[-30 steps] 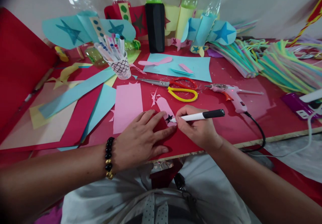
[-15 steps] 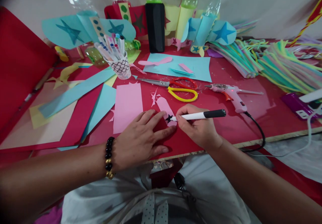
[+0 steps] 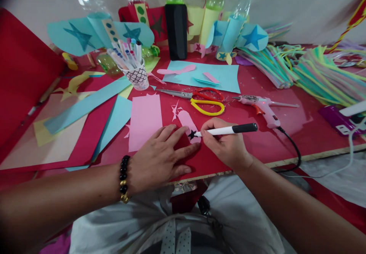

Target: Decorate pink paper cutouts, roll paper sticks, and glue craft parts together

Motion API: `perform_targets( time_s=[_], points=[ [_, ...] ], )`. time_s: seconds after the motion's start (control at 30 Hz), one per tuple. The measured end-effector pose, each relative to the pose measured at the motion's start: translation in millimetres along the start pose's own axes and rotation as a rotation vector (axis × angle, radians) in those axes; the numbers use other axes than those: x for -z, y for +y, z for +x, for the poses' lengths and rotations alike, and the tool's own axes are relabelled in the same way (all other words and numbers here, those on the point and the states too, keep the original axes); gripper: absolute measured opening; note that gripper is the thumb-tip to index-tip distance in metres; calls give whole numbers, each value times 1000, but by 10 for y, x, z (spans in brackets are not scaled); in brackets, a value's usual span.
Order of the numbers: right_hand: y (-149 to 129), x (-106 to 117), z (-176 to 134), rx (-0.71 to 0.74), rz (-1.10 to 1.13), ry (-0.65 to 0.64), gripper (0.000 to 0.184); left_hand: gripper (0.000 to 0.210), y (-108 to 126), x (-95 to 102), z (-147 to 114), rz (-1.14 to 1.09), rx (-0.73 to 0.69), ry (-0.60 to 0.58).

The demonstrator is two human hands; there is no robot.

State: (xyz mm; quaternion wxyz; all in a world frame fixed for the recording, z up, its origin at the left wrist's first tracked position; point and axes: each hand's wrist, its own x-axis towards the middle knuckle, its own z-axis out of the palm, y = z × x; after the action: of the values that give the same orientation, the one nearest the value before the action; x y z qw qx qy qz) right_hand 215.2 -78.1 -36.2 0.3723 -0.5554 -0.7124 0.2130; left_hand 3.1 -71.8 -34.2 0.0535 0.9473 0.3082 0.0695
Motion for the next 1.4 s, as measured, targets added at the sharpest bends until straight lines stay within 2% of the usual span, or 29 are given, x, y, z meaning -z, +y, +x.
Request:
perform_targets(
  time_s=[0.1, 0.3, 0.53, 1.27, 1.4],
  points=[
    [5, -5, 1, 2, 3, -17, 6, 56, -2, -10, 1, -1, 3, 3],
    [-1, 0, -3, -23, 30, 32, 6, 55, -6, -17, -3, -3, 5, -8],
    [-6, 3, 2, 5, 2, 1, 8, 56, -7, -25, -1, 6, 1, 2],
    [33, 6, -16, -40, 10, 12, 7, 55, -3, -9, -6, -2, -4, 13],
    [25, 11, -11, -17, -4, -32, 6, 55, -2, -12, -7, 3, -1, 10]
  ],
)
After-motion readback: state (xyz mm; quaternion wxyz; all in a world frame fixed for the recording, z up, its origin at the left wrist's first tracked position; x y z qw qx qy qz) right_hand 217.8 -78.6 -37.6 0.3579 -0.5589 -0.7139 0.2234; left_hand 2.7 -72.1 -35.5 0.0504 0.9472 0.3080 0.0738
